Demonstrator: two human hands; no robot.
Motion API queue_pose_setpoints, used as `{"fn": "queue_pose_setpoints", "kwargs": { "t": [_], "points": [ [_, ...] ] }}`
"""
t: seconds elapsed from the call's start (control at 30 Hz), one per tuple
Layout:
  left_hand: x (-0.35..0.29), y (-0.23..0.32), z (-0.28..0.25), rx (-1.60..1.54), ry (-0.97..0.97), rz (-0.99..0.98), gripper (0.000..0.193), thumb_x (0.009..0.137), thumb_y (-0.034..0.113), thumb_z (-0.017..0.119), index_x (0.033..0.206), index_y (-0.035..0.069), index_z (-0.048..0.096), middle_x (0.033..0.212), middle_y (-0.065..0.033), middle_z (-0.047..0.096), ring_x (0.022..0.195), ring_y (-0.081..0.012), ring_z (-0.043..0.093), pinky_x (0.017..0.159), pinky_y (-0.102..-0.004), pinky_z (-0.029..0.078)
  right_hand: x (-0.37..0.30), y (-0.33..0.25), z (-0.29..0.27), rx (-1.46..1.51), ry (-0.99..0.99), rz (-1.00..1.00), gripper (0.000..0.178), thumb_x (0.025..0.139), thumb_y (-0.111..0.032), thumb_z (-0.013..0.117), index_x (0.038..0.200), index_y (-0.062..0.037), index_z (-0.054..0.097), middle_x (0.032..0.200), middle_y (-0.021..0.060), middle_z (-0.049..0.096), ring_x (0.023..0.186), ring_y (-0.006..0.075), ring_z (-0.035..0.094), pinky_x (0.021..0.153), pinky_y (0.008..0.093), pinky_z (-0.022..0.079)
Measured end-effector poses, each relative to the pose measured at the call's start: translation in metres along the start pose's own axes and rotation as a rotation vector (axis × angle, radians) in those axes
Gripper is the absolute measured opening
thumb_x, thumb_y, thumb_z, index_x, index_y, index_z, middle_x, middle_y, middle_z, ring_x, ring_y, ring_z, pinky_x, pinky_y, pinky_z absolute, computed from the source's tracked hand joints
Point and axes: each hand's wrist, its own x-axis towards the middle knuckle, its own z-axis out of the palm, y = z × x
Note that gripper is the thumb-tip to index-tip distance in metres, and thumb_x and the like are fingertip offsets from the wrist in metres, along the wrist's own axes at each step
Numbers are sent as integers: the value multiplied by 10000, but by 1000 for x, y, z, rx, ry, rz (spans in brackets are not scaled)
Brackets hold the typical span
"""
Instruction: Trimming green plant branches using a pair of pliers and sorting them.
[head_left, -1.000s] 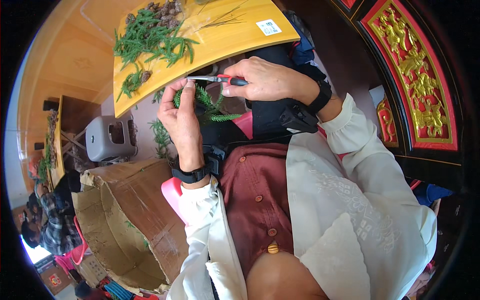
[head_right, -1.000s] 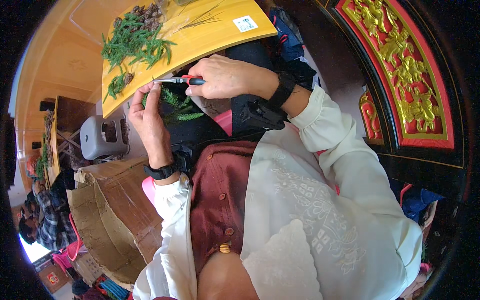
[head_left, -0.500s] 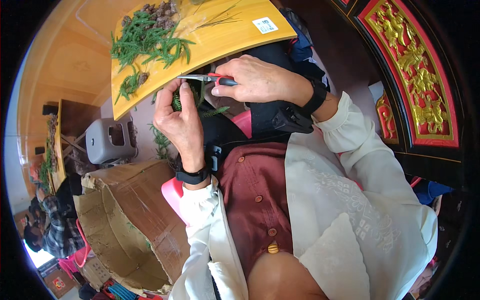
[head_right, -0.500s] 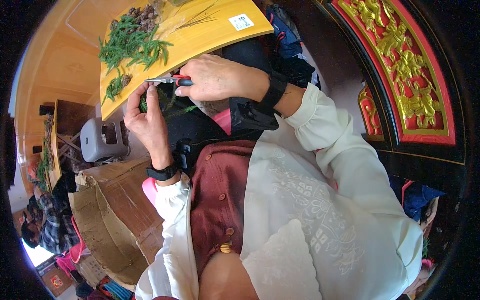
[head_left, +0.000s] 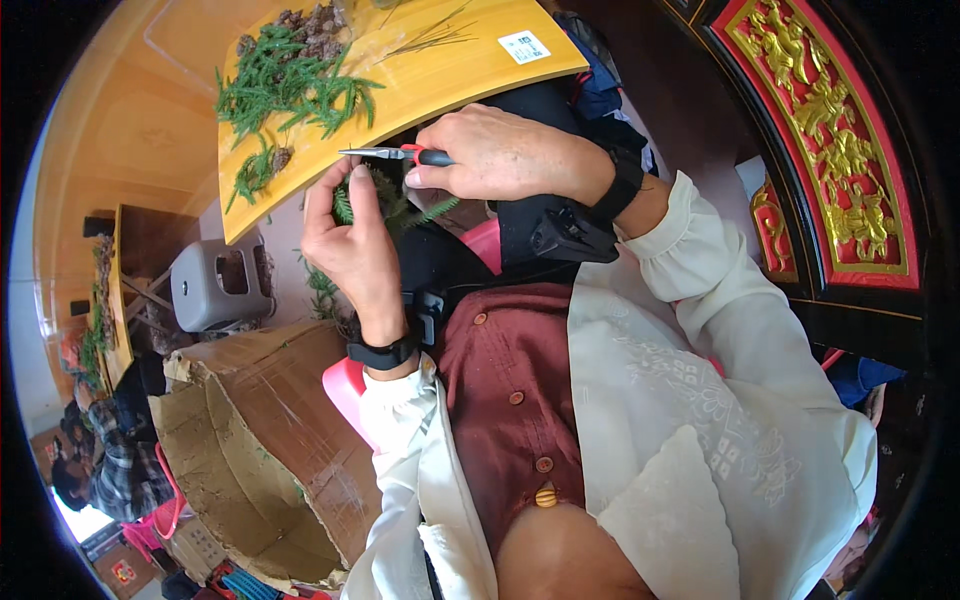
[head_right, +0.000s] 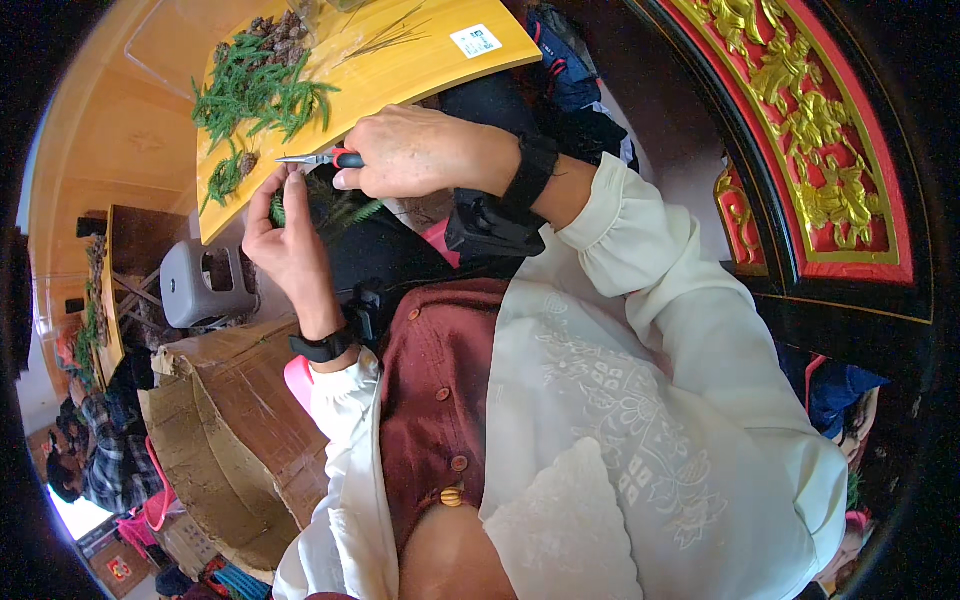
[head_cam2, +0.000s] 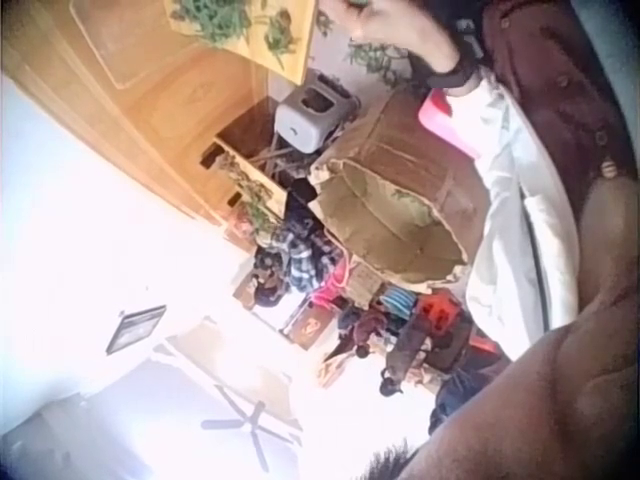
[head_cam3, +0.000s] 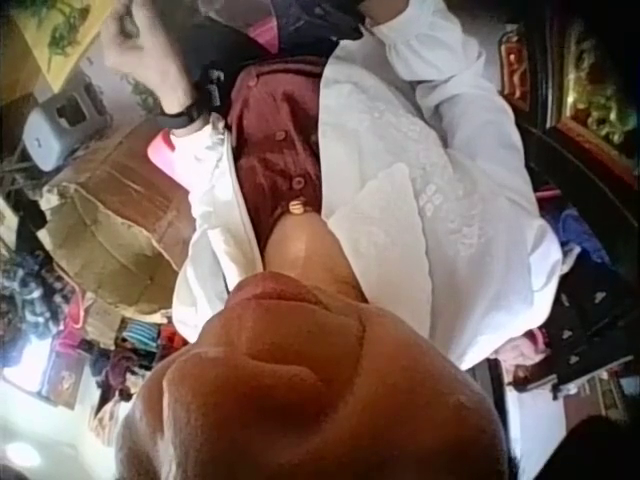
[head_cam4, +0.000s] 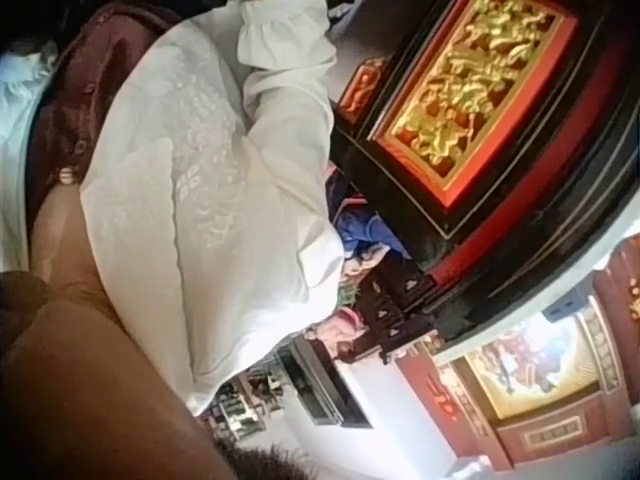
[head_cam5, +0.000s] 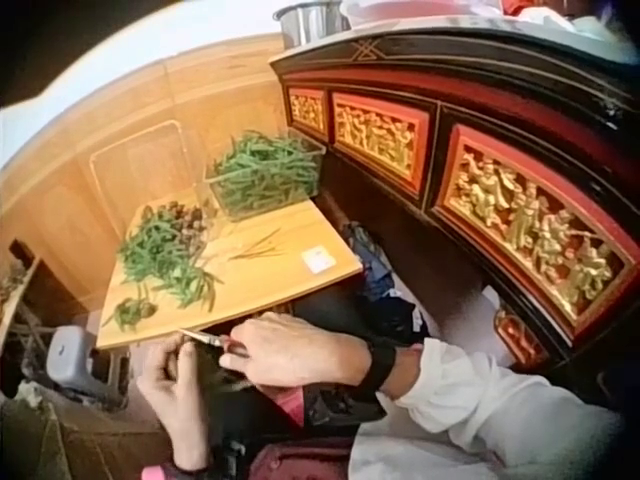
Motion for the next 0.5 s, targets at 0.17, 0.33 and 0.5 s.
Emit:
{"fn": "queue_pose_setpoints", "kwargs": {
  "t": [0.17, 0.33, 0.5],
  "points": [
    [6, 8, -2, -518, -31, -352, 165, 836, 35, 613, 975, -53, 627, 960, -91, 647, 858, -95, 585, 778, -202, 457, -7, 8, 2, 30, 128, -51, 382, 850, -327, 546, 942, 41, 593, 914, 239, 598, 904, 386, 563, 804, 429, 435],
    [5, 12, -5, -522, -46, -371, 180, 834, 42, 622, 988, -51, 626, 949, -79, 646, 839, -88, 589, 757, -187, 459, -11, -2, -1, -2, 53, -7, 370, 850, -316, 546, 934, 42, 589, 875, 241, 594, 886, 383, 568, 798, 434, 432],
    [5, 12, -9, -520, -44, -368, 183, 832, 44, 626, 991, -48, 629, 930, -63, 640, 819, -81, 581, 746, -184, 456, -10, -10, -4, 13, 70, -26, 416, 821, -330, 570, 877, 79, 623, 914, 288, 603, 922, 398, 585, 848, 432, 443]
  ]
}}
